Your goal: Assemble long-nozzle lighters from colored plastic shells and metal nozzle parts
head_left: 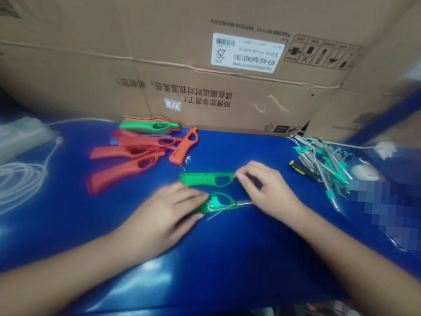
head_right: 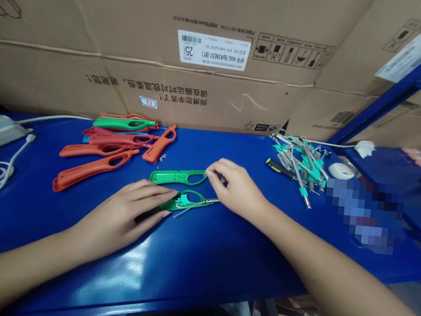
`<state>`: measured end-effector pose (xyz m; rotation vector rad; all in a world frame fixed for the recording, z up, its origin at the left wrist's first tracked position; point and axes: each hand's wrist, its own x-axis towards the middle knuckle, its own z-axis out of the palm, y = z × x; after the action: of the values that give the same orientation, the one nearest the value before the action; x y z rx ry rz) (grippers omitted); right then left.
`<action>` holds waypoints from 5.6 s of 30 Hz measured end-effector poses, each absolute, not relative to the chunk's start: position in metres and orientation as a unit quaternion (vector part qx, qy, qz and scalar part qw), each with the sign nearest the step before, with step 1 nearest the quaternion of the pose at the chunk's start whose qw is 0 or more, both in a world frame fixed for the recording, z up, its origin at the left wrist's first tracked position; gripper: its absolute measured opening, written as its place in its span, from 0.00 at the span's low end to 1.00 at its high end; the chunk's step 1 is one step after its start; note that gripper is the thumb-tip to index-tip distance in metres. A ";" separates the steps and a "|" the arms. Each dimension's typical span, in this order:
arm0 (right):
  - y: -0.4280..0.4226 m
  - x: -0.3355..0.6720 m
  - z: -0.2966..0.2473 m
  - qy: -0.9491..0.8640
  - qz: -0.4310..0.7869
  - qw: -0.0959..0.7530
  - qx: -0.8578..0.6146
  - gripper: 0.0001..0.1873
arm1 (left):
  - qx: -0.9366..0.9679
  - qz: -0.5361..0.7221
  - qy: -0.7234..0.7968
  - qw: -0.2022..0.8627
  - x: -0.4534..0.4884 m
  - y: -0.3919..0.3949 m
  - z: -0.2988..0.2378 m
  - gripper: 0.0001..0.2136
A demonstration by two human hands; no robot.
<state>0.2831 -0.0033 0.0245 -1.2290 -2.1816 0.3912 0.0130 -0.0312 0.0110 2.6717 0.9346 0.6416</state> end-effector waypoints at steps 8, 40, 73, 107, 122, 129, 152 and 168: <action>0.036 0.355 0.055 -0.690 -0.079 0.112 -0.711 0.09 | 0.926 0.195 0.313 0.082 0.009 -0.033 0.018 0.14; 0.060 0.416 0.054 -0.541 0.018 0.090 -0.836 0.07 | 0.928 0.208 0.304 0.061 0.005 -0.027 0.013 0.12; -0.028 0.270 0.032 -0.909 0.133 0.270 -0.288 0.09 | 0.894 0.288 0.254 0.232 0.015 -0.030 0.014 0.08; -0.027 0.280 0.032 -0.946 0.136 0.128 -0.264 0.07 | 0.828 0.323 0.365 0.277 0.013 -0.039 0.020 0.07; -0.018 0.276 0.022 -0.681 0.561 0.234 -0.408 0.14 | 0.773 0.320 0.417 0.355 0.011 -0.029 0.014 0.09; -0.016 0.275 0.023 -0.671 0.572 0.259 -0.395 0.15 | 0.755 0.314 0.415 0.398 0.014 -0.032 0.013 0.10; -0.016 0.274 0.020 -0.712 0.508 0.260 -0.409 0.14 | 0.751 0.298 0.423 0.410 0.013 -0.023 0.007 0.11; -0.016 0.274 0.021 -0.711 0.505 0.264 -0.411 0.11 | 0.751 0.300 0.420 0.411 0.014 -0.024 0.009 0.12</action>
<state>0.2739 -0.0160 0.0205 -1.1112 -1.9234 1.3663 0.0143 -0.0239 0.0091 1.8906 1.0568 0.7561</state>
